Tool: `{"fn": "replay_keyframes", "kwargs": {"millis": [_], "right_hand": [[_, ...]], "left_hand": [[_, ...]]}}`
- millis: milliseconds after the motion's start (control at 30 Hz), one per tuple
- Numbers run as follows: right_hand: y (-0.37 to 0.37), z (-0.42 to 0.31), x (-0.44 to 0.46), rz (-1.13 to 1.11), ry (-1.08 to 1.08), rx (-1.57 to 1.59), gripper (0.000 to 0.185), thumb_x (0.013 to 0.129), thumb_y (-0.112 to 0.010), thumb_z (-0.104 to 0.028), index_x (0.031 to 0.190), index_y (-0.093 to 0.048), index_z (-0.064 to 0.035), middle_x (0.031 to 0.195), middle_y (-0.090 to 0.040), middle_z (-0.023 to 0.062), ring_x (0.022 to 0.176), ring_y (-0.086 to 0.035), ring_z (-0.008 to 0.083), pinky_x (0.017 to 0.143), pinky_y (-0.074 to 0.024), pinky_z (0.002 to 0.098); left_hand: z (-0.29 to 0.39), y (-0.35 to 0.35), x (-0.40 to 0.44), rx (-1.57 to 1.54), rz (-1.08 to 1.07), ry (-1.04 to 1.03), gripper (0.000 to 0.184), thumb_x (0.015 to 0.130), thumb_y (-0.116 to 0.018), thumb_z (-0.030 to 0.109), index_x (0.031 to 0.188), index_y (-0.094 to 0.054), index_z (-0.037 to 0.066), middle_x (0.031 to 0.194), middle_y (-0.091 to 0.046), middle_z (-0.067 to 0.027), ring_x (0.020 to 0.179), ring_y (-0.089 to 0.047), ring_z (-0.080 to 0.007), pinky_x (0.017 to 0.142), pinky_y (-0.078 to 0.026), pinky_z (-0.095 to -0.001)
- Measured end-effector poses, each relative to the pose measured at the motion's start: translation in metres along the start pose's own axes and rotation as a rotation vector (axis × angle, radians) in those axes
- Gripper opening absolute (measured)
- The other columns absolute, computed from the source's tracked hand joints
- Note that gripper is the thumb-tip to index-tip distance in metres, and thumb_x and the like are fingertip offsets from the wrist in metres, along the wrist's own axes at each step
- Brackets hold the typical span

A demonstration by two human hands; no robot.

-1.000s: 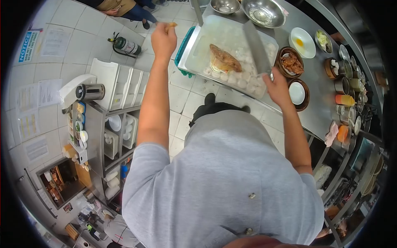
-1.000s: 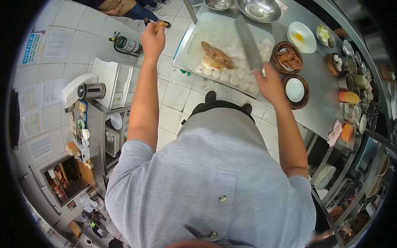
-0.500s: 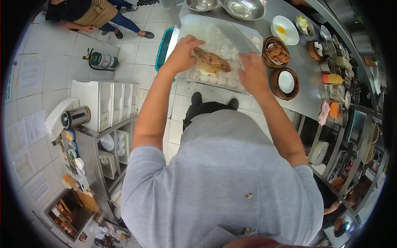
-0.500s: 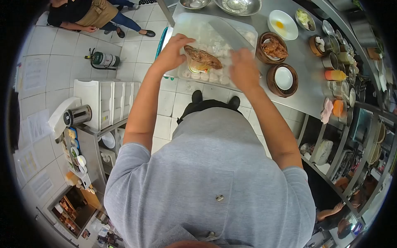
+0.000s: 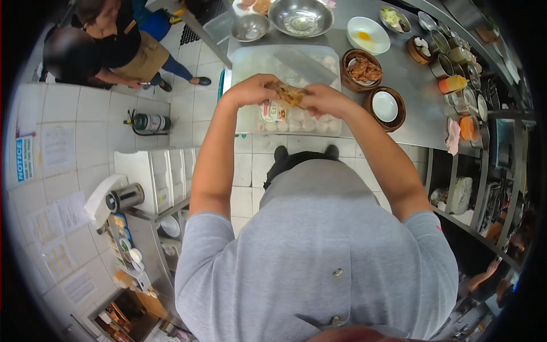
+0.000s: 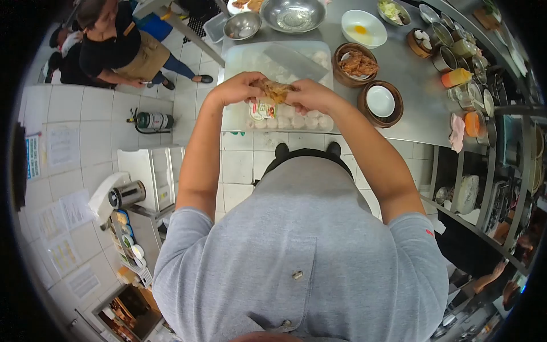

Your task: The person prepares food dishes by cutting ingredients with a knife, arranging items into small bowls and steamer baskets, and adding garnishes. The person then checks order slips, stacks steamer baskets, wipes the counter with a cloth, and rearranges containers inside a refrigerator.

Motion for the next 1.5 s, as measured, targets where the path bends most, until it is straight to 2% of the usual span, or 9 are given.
{"fn": "replay_keyframes", "kwargs": {"millis": [167,267,333,367,567,767,867,1100,1500], "right_hand": [[0.073,0.018,-0.101,0.136,0.069,-0.018,0.04,0.094,-0.077,-0.019,0.13,-0.072,-0.003,0.094,-0.069,-0.0008,0.072,-0.062,0.0077,0.06,-0.051,0.0254],[0.132,0.041,-0.155,0.409,0.151,-0.124,0.049,0.093,-0.074,-0.012,0.14,-0.067,0.0004,0.096,-0.07,0.0032,0.085,-0.07,0.0175,0.083,-0.0598,0.0317],[0.169,0.079,-0.168,0.545,0.291,-0.183,0.051,0.093,-0.072,-0.008,0.143,-0.065,-0.0005,0.107,-0.071,0.0071,0.097,-0.071,0.0216,0.089,-0.0595,0.034],[0.18,0.089,-0.174,0.666,0.435,-0.247,0.054,0.094,-0.069,-0.003,0.147,-0.063,-0.0014,0.119,-0.071,0.0109,0.108,-0.072,0.0258,0.096,-0.0593,0.0364],[0.204,0.183,-0.2,0.749,0.56,-0.758,0.054,0.096,-0.066,0.001,0.15,-0.062,-0.0059,0.147,-0.054,0.0188,0.135,-0.061,0.0344,0.105,-0.0563,0.0421],[0.216,0.192,-0.199,0.781,0.349,-0.609,0.031,0.1,-0.071,-0.006,0.131,-0.075,-0.002,0.119,-0.068,0.0195,0.113,-0.068,0.04,0.096,-0.058,0.046],[0.213,0.188,-0.187,0.777,0.504,-0.673,0.023,0.101,-0.072,-0.008,0.121,-0.078,-0.0003,0.107,-0.071,0.0192,0.103,-0.07,0.0411,0.093,-0.0584,0.0467],[0.228,0.19,-0.176,0.675,0.481,-0.618,0.018,0.099,-0.073,-0.005,0.115,-0.081,-0.0017,0.105,-0.072,0.0188,0.099,-0.071,0.0393,0.091,-0.0583,0.0477],[0.236,0.174,-0.198,0.694,0.525,-0.648,0.012,0.108,-0.064,-0.013,0.112,-0.069,-0.003,0.106,-0.071,0.0177,0.1,-0.07,0.0402,0.089,-0.0564,0.0477]], "left_hand": [[0.072,-0.072,0.058,0.1,-0.087,-0.201,0.035,0.095,-0.079,0.014,0.127,-0.072,0.003,0.096,-0.071,-0.0009,0.081,-0.063,-0.009,0.071,-0.053,-0.0286],[0.113,-0.129,0.113,0.202,-0.038,-0.359,0.035,0.094,-0.08,0.014,0.125,-0.07,0.002,0.101,-0.072,-0.0024,0.084,-0.063,-0.0107,0.074,-0.053,-0.0293],[0.126,-0.166,0.151,0.214,0.151,-0.668,0.037,0.091,-0.082,0.012,0.123,-0.067,0.001,0.104,-0.072,-0.0069,0.088,-0.064,-0.0178,0.08,-0.054,-0.0325],[0.146,-0.179,0.15,0.315,0.198,-0.699,0.04,0.086,-0.083,0.009,0.121,-0.064,0.003,0.11,-0.07,-0.0126,0.099,-0.067,-0.0281,0.089,-0.055,-0.0382],[0.115,-0.233,0.197,0.498,0.151,-0.679,0.035,0.085,-0.082,0.009,0.117,-0.068,0.006,0.12,-0.064,-0.0169,0.117,-0.065,-0.0383,0.1,-0.053,-0.045],[0.116,-0.257,0.192,0.551,0.281,-0.509,0.026,0.09,-0.079,0.008,0.115,-0.077,0.002,0.111,-0.072,-0.0203,0.107,-0.071,-0.0406,0.096,-0.056,-0.0482],[0.108,-0.276,0.204,0.594,0.343,-0.59,0.019,0.091,-0.077,0.007,0.109,-0.082,0.002,0.107,-0.075,-0.0211,0.102,-0.073,-0.043,0.094,-0.058,-0.0506],[0.1,-0.27,0.211,0.603,0.24,-0.485,0.015,0.09,-0.076,0.007,0.104,-0.081,0.004,0.105,-0.076,-0.0197,0.104,-0.073,-0.0424,0.096,-0.058,-0.0513],[0.137,-0.262,0.192,0.429,0.314,-0.644,0.01,0.105,-0.065,0.009,0.107,-0.066,-0.002,0.112,-0.073,-0.019,0.106,-0.07,-0.0374,0.095,-0.054,-0.0451]]}}
Point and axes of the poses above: each hand's wrist, its own x-axis towards the middle knuckle, its own y-axis out of the back of the hand, z = x × y, the point moved 1 cm from there along x, towards the middle knuckle
